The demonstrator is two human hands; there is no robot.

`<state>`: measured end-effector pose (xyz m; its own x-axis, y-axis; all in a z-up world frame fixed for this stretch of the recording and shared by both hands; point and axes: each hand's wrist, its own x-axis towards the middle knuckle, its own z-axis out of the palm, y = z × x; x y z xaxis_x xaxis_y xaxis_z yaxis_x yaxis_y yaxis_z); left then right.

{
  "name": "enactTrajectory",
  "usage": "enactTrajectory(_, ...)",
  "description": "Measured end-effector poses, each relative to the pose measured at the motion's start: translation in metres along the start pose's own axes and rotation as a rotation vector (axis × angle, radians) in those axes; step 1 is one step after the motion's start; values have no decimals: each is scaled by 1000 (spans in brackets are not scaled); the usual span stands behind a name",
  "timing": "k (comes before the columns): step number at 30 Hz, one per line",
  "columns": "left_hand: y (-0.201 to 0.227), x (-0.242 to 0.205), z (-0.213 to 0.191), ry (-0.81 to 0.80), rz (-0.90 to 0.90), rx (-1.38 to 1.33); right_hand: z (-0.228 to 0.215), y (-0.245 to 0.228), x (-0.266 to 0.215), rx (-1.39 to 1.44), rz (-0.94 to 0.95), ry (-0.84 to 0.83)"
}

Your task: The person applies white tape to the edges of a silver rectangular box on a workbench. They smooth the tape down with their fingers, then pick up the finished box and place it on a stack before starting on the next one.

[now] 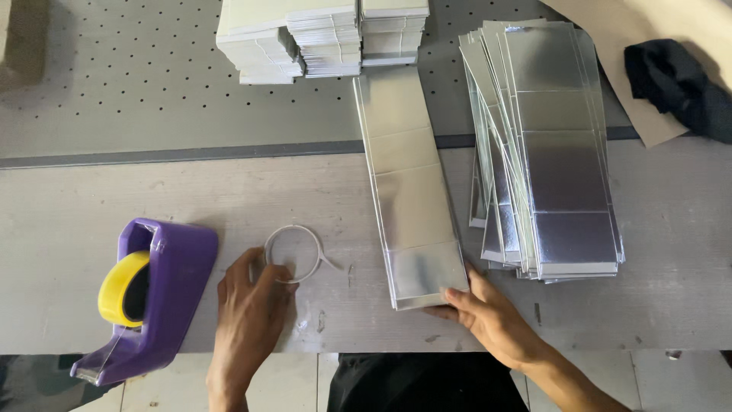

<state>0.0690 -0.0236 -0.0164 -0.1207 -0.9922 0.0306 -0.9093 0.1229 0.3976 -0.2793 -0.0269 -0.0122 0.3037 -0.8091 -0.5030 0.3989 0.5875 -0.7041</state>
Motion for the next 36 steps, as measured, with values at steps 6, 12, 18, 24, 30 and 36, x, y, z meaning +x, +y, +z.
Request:
enactTrajectory(6, 18, -6, 7, 79, -156, -219, -20, 5, -7, -355, 87, -221)
enactTrajectory(12, 48, -5, 25, 337, -23, -1105, -5, -10, -21, -589, 143, -55)
enactTrajectory(18, 74, 3, 29, 357, -76, -1380, -14, -6, -33, -626, 65, 6)
enactTrajectory(24, 77, 7, 37, 382, -91, -1527, -29, 25, -40, -1008, -467, 187)
enactTrajectory(30, 99, 9, 35, 404, -210, -1397, -28, 30, -33, -1481, -619, 434)
enactTrajectory(36, 118, 16, 44, 295, -85, -1525, -23, 32, -15, -1623, -809, 347)
